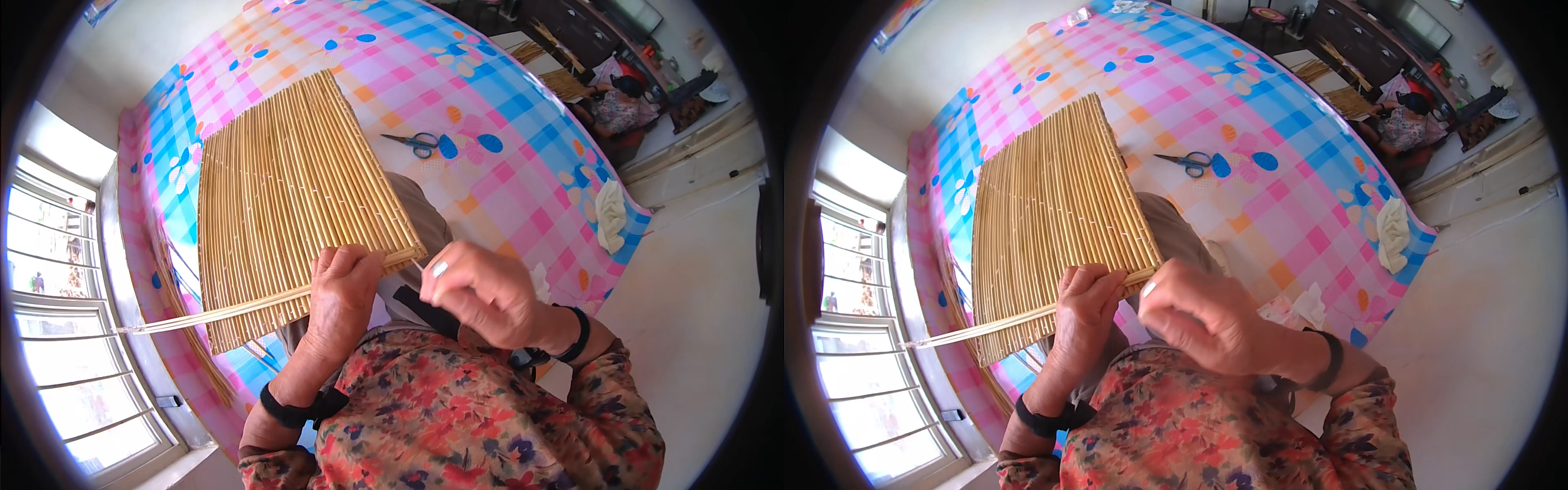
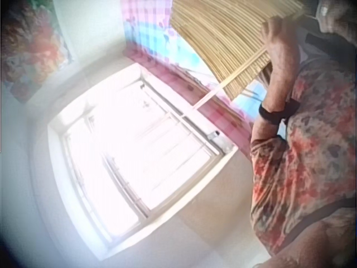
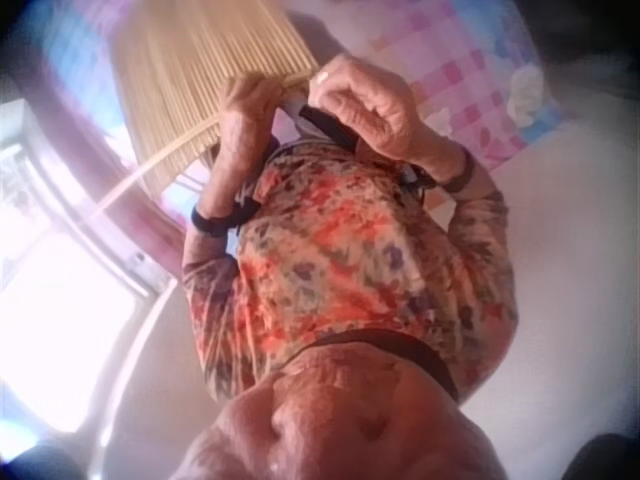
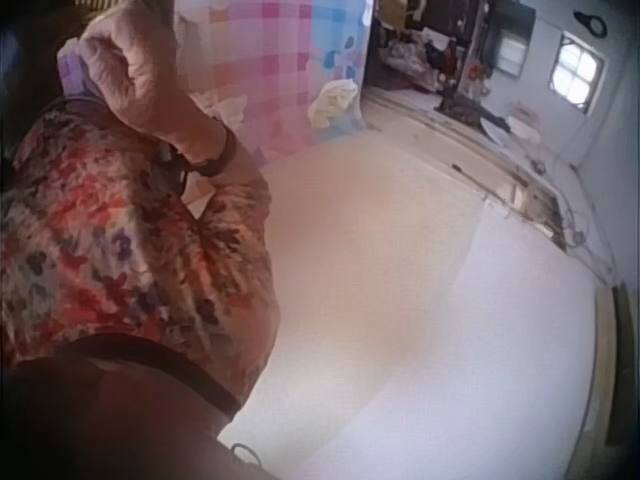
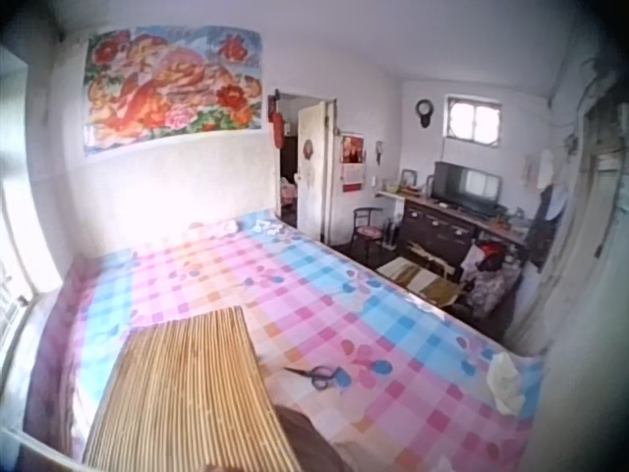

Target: The person weaves together thin bamboo sticks by threading a white string through and around them while holding the sticks against a wooden frame.

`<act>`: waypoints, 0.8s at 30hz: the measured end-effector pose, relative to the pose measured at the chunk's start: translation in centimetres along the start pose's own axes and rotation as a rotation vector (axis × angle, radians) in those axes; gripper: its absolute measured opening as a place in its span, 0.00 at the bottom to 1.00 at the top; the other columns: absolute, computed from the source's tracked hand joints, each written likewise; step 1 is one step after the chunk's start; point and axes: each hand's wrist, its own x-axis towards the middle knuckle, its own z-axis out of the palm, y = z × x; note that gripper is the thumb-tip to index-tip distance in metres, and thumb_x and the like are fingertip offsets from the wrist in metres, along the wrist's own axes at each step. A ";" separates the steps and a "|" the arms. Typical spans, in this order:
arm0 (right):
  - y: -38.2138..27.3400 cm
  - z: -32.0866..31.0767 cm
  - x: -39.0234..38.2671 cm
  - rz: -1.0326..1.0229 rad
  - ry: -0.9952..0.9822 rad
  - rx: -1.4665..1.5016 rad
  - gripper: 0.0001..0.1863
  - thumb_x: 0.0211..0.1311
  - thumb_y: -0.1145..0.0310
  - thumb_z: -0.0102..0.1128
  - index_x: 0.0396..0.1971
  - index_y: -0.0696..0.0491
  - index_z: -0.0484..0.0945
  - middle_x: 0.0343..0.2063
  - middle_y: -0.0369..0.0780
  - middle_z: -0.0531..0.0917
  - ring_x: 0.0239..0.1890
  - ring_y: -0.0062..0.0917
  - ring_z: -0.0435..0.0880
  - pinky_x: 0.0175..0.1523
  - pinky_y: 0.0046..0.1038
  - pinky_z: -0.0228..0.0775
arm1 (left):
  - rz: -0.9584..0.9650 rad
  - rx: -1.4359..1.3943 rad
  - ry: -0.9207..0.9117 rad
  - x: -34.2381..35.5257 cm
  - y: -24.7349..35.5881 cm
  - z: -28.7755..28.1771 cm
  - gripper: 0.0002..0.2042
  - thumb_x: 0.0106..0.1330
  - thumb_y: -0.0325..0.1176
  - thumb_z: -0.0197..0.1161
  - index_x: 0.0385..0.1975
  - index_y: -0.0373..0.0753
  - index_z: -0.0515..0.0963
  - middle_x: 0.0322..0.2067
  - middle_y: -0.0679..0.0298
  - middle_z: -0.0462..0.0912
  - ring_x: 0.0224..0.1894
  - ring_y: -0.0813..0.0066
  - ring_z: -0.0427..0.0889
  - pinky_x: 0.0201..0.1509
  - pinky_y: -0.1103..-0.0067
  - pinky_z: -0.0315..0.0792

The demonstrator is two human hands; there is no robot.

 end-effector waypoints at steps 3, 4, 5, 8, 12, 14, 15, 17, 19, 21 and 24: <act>0.2 -0.5 0.3 0.010 0.021 0.038 0.04 0.69 0.75 0.51 0.35 0.60 0.73 0.34 0.43 0.77 0.39 0.26 0.79 0.46 0.28 0.73 | 0.002 0.015 0.001 0.0 0.5 -0.2 0.10 0.56 0.24 0.65 0.38 0.35 0.81 0.34 0.60 0.77 0.38 0.60 0.74 0.43 0.69 0.71; 0.3 -0.6 0.5 -0.008 0.021 0.025 0.04 0.69 0.75 0.51 0.35 0.60 0.73 0.34 0.43 0.77 0.39 0.27 0.79 0.46 0.28 0.73 | 0.001 0.033 0.004 0.2 0.5 -0.4 0.10 0.55 0.23 0.65 0.38 0.35 0.81 0.34 0.60 0.77 0.38 0.60 0.74 0.43 0.69 0.71; 0.2 -0.8 0.6 0.009 0.026 0.030 0.05 0.70 0.75 0.50 0.35 0.60 0.72 0.35 0.43 0.77 0.39 0.27 0.79 0.47 0.28 0.73 | 0.001 0.033 0.002 0.2 0.5 -0.4 0.10 0.55 0.23 0.65 0.38 0.35 0.81 0.34 0.60 0.77 0.38 0.60 0.74 0.43 0.69 0.71; 0.4 -1.5 0.7 0.012 0.097 0.071 0.05 0.70 0.74 0.49 0.35 0.60 0.72 0.36 0.42 0.77 0.40 0.26 0.79 0.47 0.28 0.73 | 0.004 0.025 -0.008 0.4 0.3 -0.6 0.10 0.56 0.23 0.65 0.38 0.35 0.81 0.34 0.59 0.77 0.38 0.60 0.74 0.43 0.69 0.71; -0.4 -3.4 0.4 0.099 0.135 -0.170 0.06 0.70 0.75 0.48 0.34 0.60 0.73 0.33 0.40 0.76 0.33 0.18 0.77 0.39 0.21 0.72 | 0.007 0.015 -0.002 0.4 0.2 -0.6 0.09 0.57 0.23 0.64 0.38 0.35 0.81 0.34 0.59 0.77 0.38 0.60 0.75 0.43 0.69 0.71; -2.2 -4.2 0.1 0.285 0.114 -0.012 0.05 0.68 0.76 0.51 0.33 0.59 0.74 0.29 0.37 0.76 0.26 0.13 0.75 0.31 0.16 0.68 | 0.004 0.012 0.000 0.2 0.0 -0.5 0.09 0.57 0.23 0.64 0.38 0.35 0.81 0.34 0.59 0.77 0.38 0.60 0.75 0.43 0.69 0.71; -2.6 -4.8 -0.2 0.368 0.040 0.041 0.04 0.67 0.75 0.54 0.32 0.58 0.75 0.26 0.34 0.76 0.24 0.11 0.72 0.29 0.16 0.65 | 0.010 0.006 0.004 0.2 0.0 -0.4 0.09 0.57 0.24 0.64 0.38 0.35 0.81 0.34 0.59 0.77 0.38 0.60 0.75 0.43 0.69 0.71; -4.1 -6.1 -0.6 0.551 -0.070 0.118 0.04 0.63 0.74 0.61 0.30 0.57 0.77 0.21 0.30 0.76 0.23 0.09 0.71 0.27 0.16 0.61 | 0.021 -0.004 0.007 0.3 -0.1 -0.3 0.09 0.57 0.24 0.64 0.38 0.35 0.81 0.34 0.59 0.77 0.38 0.60 0.75 0.43 0.69 0.71; -5.0 -7.7 -1.3 0.473 -0.152 -0.005 0.04 0.61 0.74 0.62 0.28 0.58 0.78 0.21 0.31 0.76 0.23 0.10 0.71 0.27 0.16 0.61 | 0.006 0.003 -0.006 0.4 -0.1 -0.3 0.09 0.57 0.24 0.64 0.38 0.35 0.81 0.33 0.59 0.76 0.38 0.60 0.75 0.43 0.69 0.71; -5.8 -10.0 -2.3 0.453 -0.264 -0.152 0.04 0.56 0.76 0.65 0.26 0.58 0.78 0.21 0.32 0.77 0.23 0.11 0.73 0.27 0.16 0.61 | 0.007 0.010 0.004 0.2 -0.3 -0.3 0.09 0.58 0.24 0.64 0.38 0.35 0.81 0.33 0.59 0.76 0.38 0.60 0.75 0.43 0.69 0.71; -6.0 -14.6 -5.8 0.537 -0.146 -0.331 0.04 0.51 0.78 0.65 0.23 0.58 0.78 0.21 0.33 0.77 0.22 0.13 0.73 0.26 0.16 0.62 | 0.020 0.021 0.025 0.0 -0.4 0.1 0.09 0.56 0.24 0.63 0.37 0.37 0.81 0.33 0.60 0.75 0.38 0.60 0.74 0.44 0.69 0.70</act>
